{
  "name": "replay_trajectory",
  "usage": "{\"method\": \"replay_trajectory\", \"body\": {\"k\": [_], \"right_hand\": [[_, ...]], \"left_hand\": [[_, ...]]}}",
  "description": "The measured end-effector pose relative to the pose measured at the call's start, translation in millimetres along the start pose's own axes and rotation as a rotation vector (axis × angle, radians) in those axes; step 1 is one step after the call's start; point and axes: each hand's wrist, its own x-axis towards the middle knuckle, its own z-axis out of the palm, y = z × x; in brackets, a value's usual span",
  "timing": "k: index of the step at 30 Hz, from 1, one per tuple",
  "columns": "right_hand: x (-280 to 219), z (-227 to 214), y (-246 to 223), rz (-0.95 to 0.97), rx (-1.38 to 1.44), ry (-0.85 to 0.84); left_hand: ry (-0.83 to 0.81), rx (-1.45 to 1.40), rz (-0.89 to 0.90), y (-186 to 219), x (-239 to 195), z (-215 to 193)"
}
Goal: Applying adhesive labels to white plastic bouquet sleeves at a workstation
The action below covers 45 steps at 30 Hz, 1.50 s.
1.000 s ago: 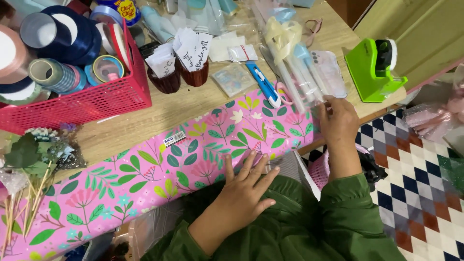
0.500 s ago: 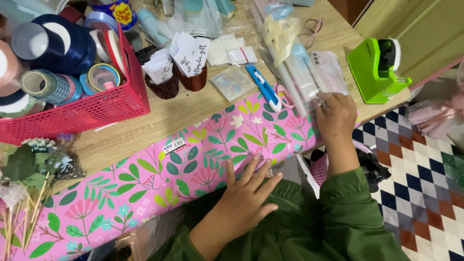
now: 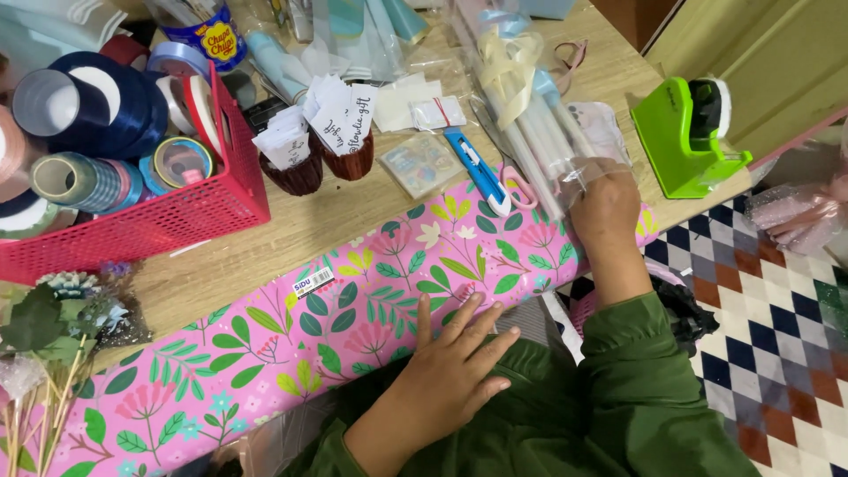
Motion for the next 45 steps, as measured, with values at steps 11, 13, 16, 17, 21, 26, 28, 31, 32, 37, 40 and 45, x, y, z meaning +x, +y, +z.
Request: {"method": "replay_trajectory", "body": {"k": [11, 13, 16, 17, 21, 26, 28, 31, 32, 37, 40, 45], "right_hand": [[-15, -9, 4, -0.021, -0.018, 0.012], [-16, -19, 0, 0.006, -0.019, -0.014], [-23, -40, -6, 0.09, -0.037, -0.058], [-25, -47, -10, 0.135, 0.008, -0.096], [-40, -71, -18, 0.221, 0.185, -0.079], [-69, -76, -3, 0.337, 0.355, -0.028], [-79, -76, 3, 0.361, 0.456, -0.049], [-85, -80, -1, 0.476, 0.597, -0.18], [-85, -86, -7, 0.49, 0.568, -0.244], [-100, -91, -22, 0.101, -0.095, -0.059], [-105, -94, -26, -0.044, -0.33, 0.088], [-128, -91, 3, -0.094, -0.038, 0.237]], "left_hand": [[-0.025, -0.009, 0.026, 3, 1, 1], [-0.032, 0.002, 0.031, 3, 1, 1], [-0.012, 0.004, 0.038, 3, 0, 1], [-0.009, -0.002, 0.027, 4, -1, 1], [0.003, 0.007, 0.026, 2, -3, 4], [0.042, 0.026, 0.087, 6, 5, 8], [0.069, 0.04, 0.122, 10, 16, 11], [0.138, -0.057, 0.197, 14, 41, 23], [0.129, -0.014, 0.209, 14, 51, 33], [0.104, 0.247, 0.231, 4, 113, 79], [0.13, 0.433, 0.199, -7, 142, 97], [0.029, 0.547, 0.121, -20, 159, 118]]}}
